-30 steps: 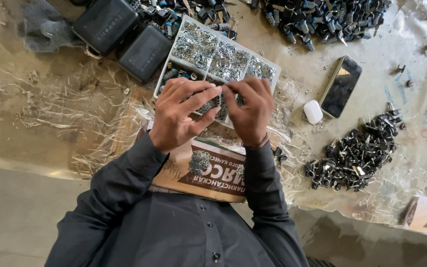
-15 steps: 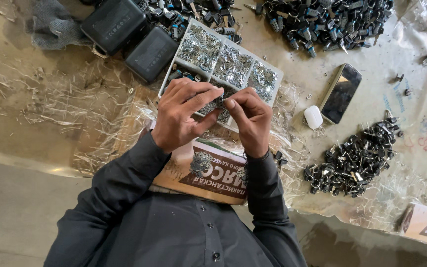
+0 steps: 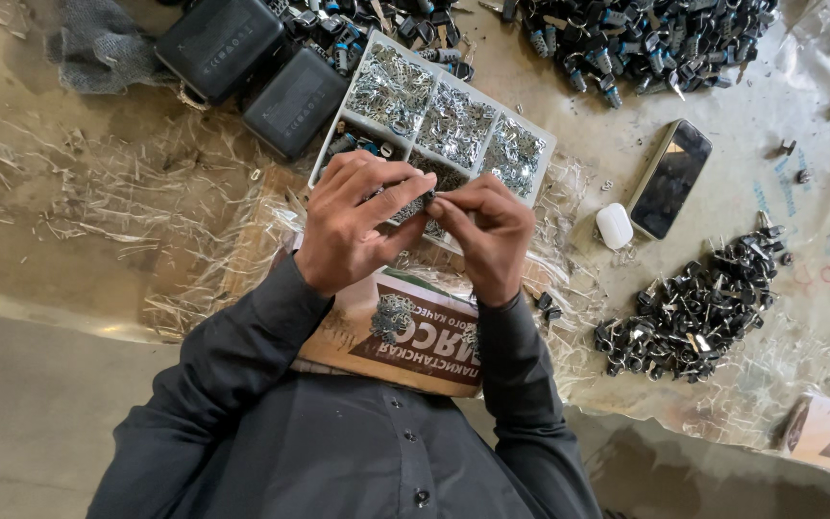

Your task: The person sits at a workbench assembling small metal electrical connectors. They pick a metal housing, insert a spring and small internal parts, press the pieces together by hand, and place finished assemblies into a compartmented plastic organizer box, repeating the cycle.

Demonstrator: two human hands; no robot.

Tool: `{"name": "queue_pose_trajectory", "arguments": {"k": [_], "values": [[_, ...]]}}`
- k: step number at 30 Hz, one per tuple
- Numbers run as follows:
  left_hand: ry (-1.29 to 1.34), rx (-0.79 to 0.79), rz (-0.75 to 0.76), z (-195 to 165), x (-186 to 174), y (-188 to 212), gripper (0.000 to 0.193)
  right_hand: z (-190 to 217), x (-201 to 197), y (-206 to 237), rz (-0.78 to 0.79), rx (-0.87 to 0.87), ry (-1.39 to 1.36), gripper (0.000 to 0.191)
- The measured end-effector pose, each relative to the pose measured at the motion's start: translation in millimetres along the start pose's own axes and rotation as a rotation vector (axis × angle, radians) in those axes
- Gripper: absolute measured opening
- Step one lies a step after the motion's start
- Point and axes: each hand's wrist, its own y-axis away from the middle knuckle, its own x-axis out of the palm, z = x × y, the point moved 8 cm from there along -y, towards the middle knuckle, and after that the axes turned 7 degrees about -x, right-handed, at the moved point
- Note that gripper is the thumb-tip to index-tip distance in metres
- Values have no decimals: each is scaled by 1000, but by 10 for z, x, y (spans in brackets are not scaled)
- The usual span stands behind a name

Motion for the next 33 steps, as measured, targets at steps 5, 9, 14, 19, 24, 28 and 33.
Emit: {"name": "queue_pose_trajectory", "arguments": {"k": [5,9,14,19,24,28,33], "values": [[8,-11,14,-12,4,-8,44,-169,-94,13,-122,126,-380,8],[26,-30,26,-13,14,-12,45,-3,-65,16,-69,42,-76,4],[24,-21,22,-3,25,-1,45,163,59,-18,12,13,-25,11],[0,2,38,11,67,33,45,231,75,-65,28,20,-6,10],[-19,62,75,19,124,86,48,204,43,-47,37,29,75,6],[-80,155,89,-10,153,106,51,65,18,-53,35,18,87,5],[2,71,64,-28,95,64,47,-194,-11,-108,19,198,-434,14]]}}
